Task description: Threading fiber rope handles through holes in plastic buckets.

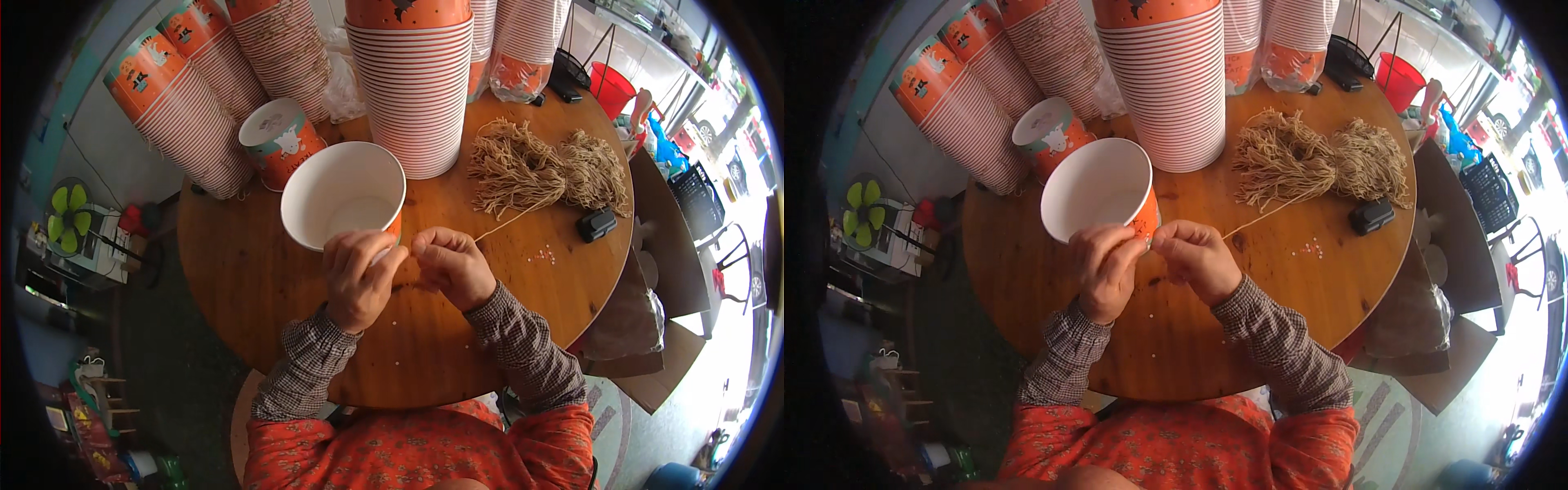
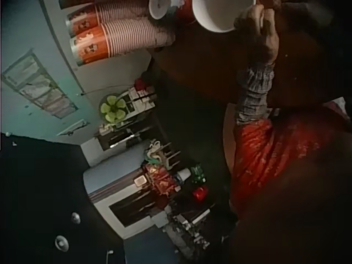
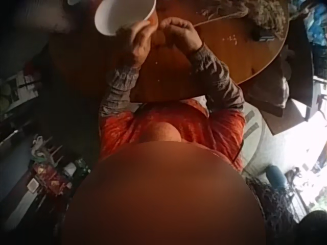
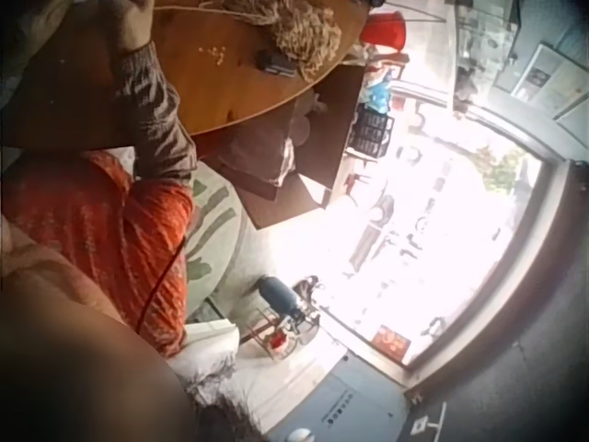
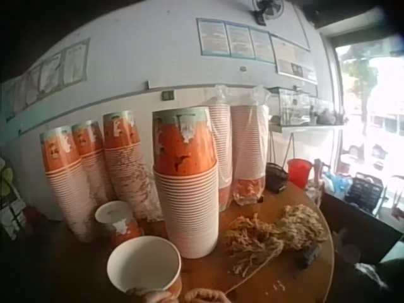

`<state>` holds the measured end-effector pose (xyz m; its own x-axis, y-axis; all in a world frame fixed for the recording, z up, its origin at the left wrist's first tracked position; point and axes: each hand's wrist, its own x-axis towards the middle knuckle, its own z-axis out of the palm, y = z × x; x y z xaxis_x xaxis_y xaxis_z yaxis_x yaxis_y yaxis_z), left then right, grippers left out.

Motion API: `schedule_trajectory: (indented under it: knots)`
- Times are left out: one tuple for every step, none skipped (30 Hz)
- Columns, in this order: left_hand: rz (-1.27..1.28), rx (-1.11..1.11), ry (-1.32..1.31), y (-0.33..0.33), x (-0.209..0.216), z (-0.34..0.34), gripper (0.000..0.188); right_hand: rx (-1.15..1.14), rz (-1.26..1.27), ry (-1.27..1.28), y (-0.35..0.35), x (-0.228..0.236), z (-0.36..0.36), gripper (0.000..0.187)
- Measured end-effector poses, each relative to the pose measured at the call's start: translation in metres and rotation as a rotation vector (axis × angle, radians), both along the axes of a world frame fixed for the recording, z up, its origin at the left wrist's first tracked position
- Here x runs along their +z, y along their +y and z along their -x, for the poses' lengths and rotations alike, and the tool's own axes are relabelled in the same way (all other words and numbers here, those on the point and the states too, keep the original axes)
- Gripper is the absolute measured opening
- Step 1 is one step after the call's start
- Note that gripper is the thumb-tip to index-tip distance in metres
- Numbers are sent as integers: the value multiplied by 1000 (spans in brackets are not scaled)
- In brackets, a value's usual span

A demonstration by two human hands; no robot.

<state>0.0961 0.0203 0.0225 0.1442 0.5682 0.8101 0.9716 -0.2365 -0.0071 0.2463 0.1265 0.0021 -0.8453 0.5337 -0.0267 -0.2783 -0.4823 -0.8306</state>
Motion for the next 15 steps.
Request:
schedule_trajectory:
  knots:
    - [9, 72, -51, 1, 4, -4, 29, -31, 99, 2, 2, 0, 0, 10]
    - [19, 134, -102, 3, 9, -9, 33, -69, 57, 4, 5, 1, -3, 9]
    - [31, 163, -178, 7, 11, -11, 40, -138, 73, 53, 11, -7, -1, 8]
    - [106, 240, -141, 8, 10, -11, 41, -208, 89, 102, 17, -15, 1, 8]
    - [180, 322, -101, 6, 10, -9, 41, -214, 37, 128, 21, -11, -2, 8]
    - [232, 332, -49, 2, 9, -4, 30, -217, 37, 130, 22, -9, -2, 8]
    - [198, 273, -100, -2, 7, 0, 24, -315, 63, 89, 21, -6, 1, 8]
    - [164, 206, -153, -3, 5, 2, 18, -419, 88, 46, 23, -5, 0, 8]
    - [169, 151, -238, -6, 9, 0, 11, -385, 67, 91, 28, -11, -3, 8]
    - [166, 117, -256, -10, 9, 0, 12, -396, 68, 90, 29, -12, -3, 8]
    - [164, 88, -273, -16, 9, 2, 12, -416, 49, 130, 27, -11, 0, 7]
    - [127, 84, -277, -20, 5, 4, 9, -436, 31, 168, 26, -11, 2, 7]
    - [109, 64, -280, -23, 6, 5, 8, -396, 44, 189, 26, -9, 0, 7]
    - [91, 51, -284, -28, 6, 7, 6, -399, 48, 189, 23, -8, 0, 7]
    - [82, 44, -302, -32, 3, 9, 6, -377, 32, 207, 21, -7, 2, 8]
